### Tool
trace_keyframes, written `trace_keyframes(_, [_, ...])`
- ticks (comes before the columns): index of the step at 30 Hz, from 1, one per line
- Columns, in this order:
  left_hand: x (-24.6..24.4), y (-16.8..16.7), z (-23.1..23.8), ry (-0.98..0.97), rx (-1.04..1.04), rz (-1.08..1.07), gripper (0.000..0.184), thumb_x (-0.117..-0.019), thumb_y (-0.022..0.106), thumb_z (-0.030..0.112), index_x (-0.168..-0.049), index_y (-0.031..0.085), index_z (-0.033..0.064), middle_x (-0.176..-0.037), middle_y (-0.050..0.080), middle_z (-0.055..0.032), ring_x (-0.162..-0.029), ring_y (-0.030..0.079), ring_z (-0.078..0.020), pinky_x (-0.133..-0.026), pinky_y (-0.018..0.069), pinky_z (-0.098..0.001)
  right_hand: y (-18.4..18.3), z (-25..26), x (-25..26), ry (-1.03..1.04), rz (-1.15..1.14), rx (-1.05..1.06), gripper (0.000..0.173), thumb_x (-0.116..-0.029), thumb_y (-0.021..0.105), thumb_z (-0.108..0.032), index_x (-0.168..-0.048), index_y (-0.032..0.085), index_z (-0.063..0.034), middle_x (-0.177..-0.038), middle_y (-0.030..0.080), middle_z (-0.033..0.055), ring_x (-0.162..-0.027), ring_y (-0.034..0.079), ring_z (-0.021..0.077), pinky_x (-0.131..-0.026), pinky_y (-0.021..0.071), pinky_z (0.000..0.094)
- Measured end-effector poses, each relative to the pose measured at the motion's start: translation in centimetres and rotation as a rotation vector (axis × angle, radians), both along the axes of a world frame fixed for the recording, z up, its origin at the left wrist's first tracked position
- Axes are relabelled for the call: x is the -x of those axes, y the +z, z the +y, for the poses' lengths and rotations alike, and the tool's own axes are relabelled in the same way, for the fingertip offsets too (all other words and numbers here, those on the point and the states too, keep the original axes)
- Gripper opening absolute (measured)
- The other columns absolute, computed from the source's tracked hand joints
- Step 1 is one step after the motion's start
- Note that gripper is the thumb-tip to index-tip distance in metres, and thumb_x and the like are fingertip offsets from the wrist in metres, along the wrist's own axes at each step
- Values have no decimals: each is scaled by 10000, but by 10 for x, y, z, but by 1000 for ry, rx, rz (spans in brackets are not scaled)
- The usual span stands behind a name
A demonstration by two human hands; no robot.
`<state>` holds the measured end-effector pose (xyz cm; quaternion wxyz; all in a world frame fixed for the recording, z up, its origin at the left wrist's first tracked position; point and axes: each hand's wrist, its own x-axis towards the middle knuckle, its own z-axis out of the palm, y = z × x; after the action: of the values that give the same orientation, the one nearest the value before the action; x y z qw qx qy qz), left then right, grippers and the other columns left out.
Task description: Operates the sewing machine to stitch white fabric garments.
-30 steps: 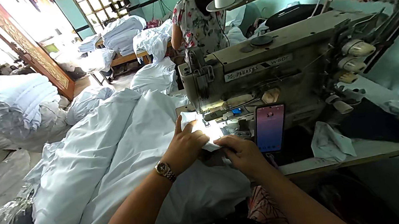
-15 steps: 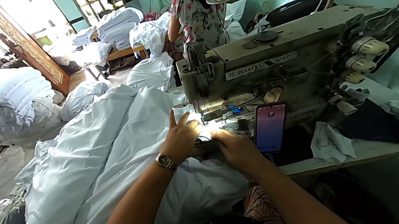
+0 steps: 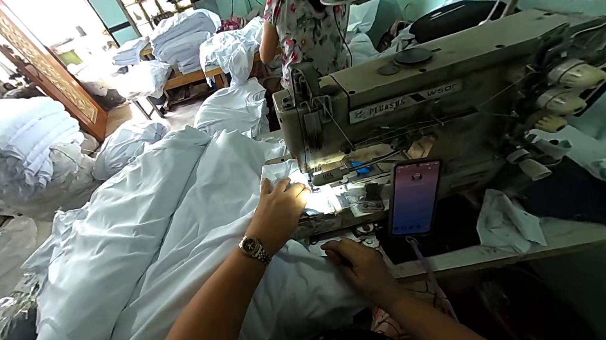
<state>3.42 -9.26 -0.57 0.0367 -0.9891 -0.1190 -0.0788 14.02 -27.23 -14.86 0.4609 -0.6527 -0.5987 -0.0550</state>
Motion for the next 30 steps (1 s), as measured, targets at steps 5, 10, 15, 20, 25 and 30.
trace_keyframes(5, [0,0,-1,16,-1,7,286,-1012,511,35,-1200,707,127,-1302,673,-58,-1360,529,-323,-1119,361,-663,-1,2,-2,14,-3,-5,280,-1029,518,-259,-1073,755,-117,-842,700,33,-740,681,144,-672,580,312])
trace_keyframes(10, [-1,-2,0,3,-12,-2,262,-1001,525,32,-1164,712,117,-1281,679,-65,-1339,545,-328,-1093,393,-655,-3,1,-1,9,-7,6,268,-1018,527,-253,-1066,755,-120,-827,690,31,-736,675,144,-665,575,309])
trace_keyframes(15, [-1,-2,2,4,-21,7,266,-999,529,29,-1169,711,122,-1303,672,-59,-1341,542,-318,-1083,406,-635,-2,2,-1,7,2,6,266,-1013,525,-244,-1054,758,-123,-834,697,26,-744,679,136,-677,578,304])
trace_keyframes(20, [-6,-5,7,-12,0,-27,243,-984,561,43,-1142,731,114,-1377,629,-88,-1350,535,-315,-1072,445,-579,-2,0,0,-4,12,12,256,-998,533,-251,-1017,755,-123,-816,689,23,-735,676,134,-661,577,307])
trace_keyframes(25, [-17,-3,17,-29,124,-121,198,-963,562,1,-1051,737,34,-1147,722,-110,-1174,652,-280,-1048,495,-470,-2,1,1,-24,3,11,242,-979,562,-283,-988,757,-139,-759,654,13,-677,644,131,-612,557,301])
trace_keyframes(30, [-38,5,46,-31,185,-81,250,-878,635,-78,-1052,763,48,-1172,710,-136,-1168,642,-325,-1005,519,-518,-1,2,0,-13,28,67,280,-969,623,-394,-1021,766,-158,-786,667,4,-691,652,129,-622,569,317])
